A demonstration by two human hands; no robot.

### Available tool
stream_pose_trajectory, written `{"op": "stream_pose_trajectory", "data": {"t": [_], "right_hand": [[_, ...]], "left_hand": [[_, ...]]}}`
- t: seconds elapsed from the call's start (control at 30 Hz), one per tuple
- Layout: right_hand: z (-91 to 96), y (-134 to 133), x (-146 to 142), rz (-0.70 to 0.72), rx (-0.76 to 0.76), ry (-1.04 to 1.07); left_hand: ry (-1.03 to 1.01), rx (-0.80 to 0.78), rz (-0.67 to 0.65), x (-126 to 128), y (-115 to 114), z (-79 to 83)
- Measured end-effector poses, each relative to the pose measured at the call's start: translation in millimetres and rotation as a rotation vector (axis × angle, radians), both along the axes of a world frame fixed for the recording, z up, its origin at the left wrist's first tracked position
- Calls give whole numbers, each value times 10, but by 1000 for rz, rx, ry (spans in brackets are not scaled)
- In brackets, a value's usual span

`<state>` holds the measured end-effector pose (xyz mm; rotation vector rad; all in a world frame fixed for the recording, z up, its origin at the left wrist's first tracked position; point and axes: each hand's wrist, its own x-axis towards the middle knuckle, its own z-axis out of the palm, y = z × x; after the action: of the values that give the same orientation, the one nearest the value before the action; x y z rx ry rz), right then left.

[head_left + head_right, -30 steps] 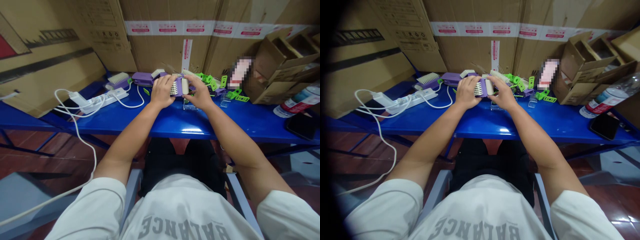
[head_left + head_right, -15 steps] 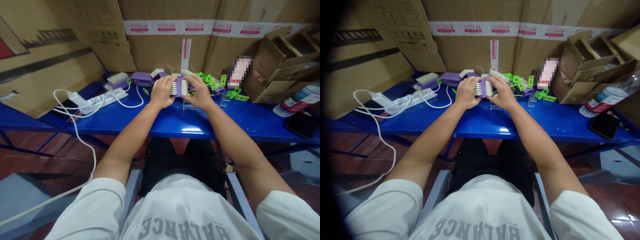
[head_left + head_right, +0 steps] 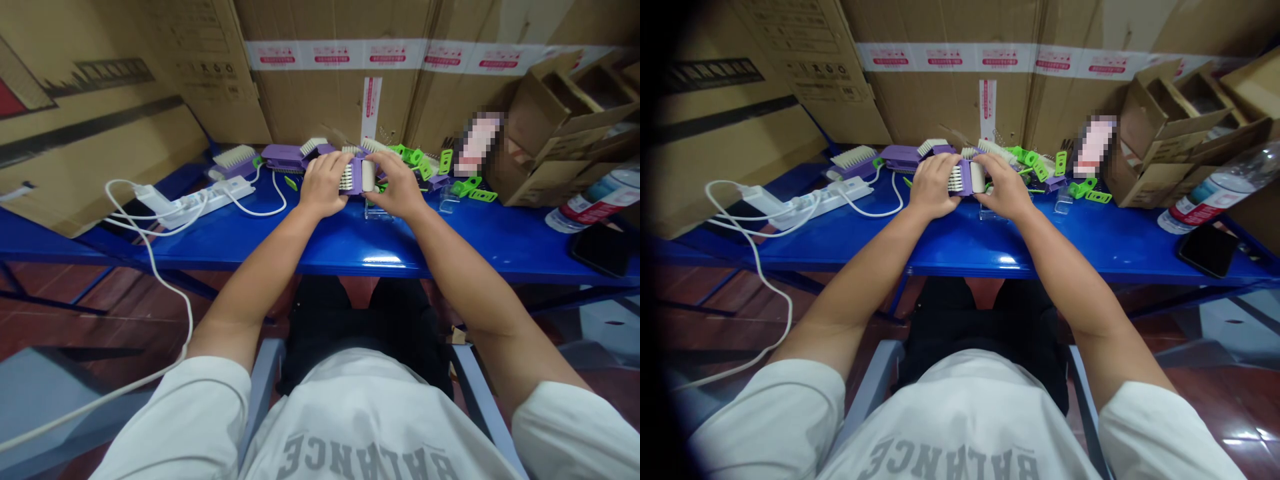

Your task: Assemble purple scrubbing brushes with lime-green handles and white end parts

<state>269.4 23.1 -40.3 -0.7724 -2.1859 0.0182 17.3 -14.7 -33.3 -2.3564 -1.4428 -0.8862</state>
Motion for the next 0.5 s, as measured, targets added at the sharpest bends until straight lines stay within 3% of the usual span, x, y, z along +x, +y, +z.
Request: {"op": "stream_pose_trajectory", "data": {"t": [0.5], "right_hand": [[39,-77,-12,-20,-30,54]], "left_hand": [[-29,-24,-11,24,-42,36]]}}
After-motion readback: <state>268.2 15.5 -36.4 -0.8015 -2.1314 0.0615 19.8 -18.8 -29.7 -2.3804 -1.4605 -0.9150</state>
